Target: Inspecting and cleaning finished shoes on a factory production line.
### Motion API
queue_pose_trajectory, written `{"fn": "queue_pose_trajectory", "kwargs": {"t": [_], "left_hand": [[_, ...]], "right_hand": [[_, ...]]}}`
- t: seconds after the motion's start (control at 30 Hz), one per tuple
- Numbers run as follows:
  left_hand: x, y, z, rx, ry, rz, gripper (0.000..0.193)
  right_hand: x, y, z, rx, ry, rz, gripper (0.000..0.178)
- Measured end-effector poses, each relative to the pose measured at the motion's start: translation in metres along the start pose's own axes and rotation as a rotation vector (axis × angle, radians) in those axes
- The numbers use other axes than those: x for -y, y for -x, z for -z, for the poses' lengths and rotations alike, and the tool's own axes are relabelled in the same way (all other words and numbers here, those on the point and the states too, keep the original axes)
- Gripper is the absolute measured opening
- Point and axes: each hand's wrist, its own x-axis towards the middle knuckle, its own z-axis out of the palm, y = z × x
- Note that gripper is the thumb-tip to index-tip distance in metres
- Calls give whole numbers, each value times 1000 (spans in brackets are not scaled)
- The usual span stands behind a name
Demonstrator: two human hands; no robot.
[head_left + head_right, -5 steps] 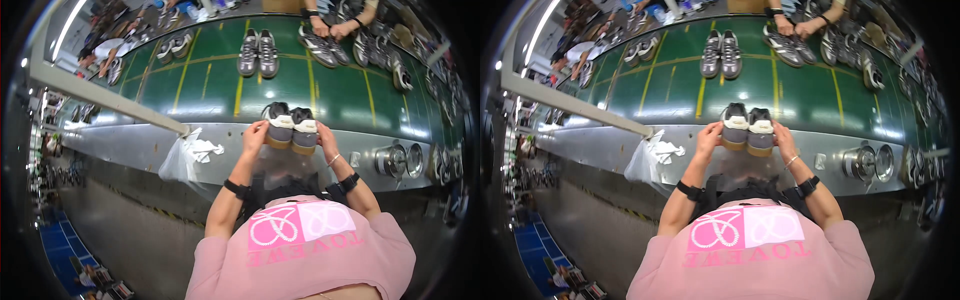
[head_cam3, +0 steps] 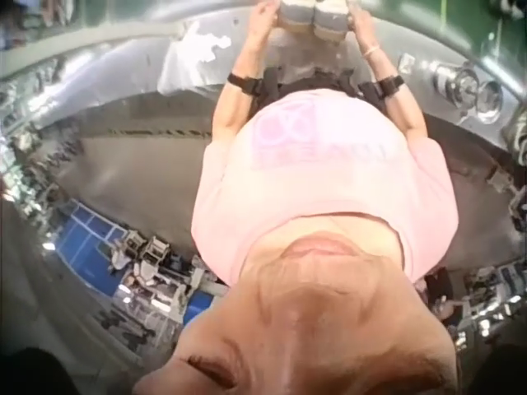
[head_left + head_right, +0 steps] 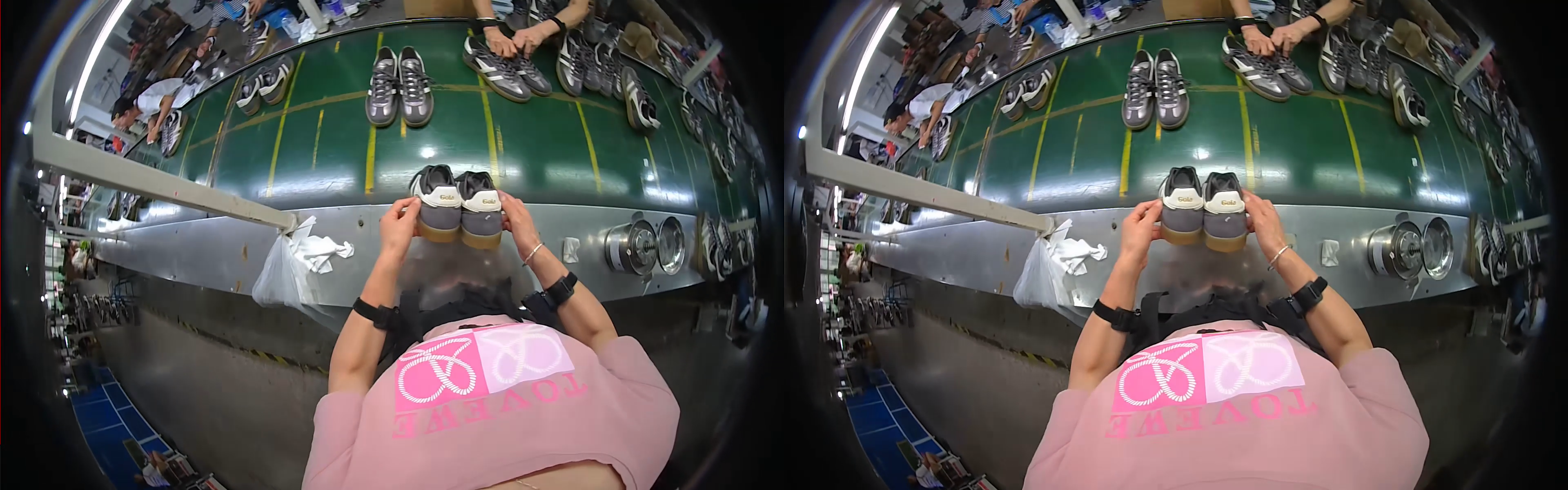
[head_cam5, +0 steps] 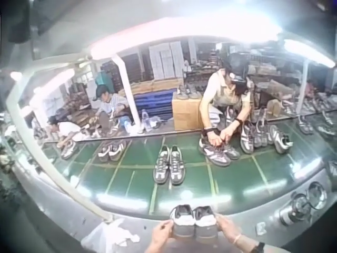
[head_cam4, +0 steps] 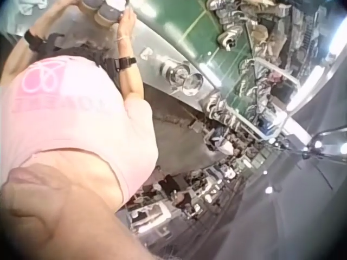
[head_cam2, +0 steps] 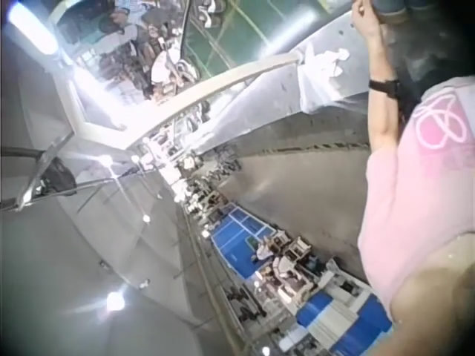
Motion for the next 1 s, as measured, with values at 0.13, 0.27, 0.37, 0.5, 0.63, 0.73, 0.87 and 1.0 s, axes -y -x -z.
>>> {"fn": "queue_pose_trajectory", "kwargs": {"t": [0.13,0.27,0.37,0.5,0.63,0.73,0.87,1.0], "left_hand": [[-3,3,-3,-16,-2,1,29],[-4,5,-4,-21,-4,2,29],[-5,7,-6,-35,-7,9,29],[-2,7,-4,-60,-2,-2,28],[-5,10,0,-54,-12,18,28],[-11,18,1,-29,-176,101,29],[-17,42,-21,-111,-802,-601,38],[-10,60,-32,521,-516,-308,52]], "right_hand": [[8,3,1,41,-58,-6,48],[4,0,0,30,-54,-1,48],[3,-2,2,38,-45,2,46],[10,2,1,92,-26,-35,47],[1,-1,1,79,-51,15,44],[-4,1,2,116,-17,-40,43],[-1,10,-4,157,-144,-162,40],[-8,3,-1,128,-82,-102,37]]}}
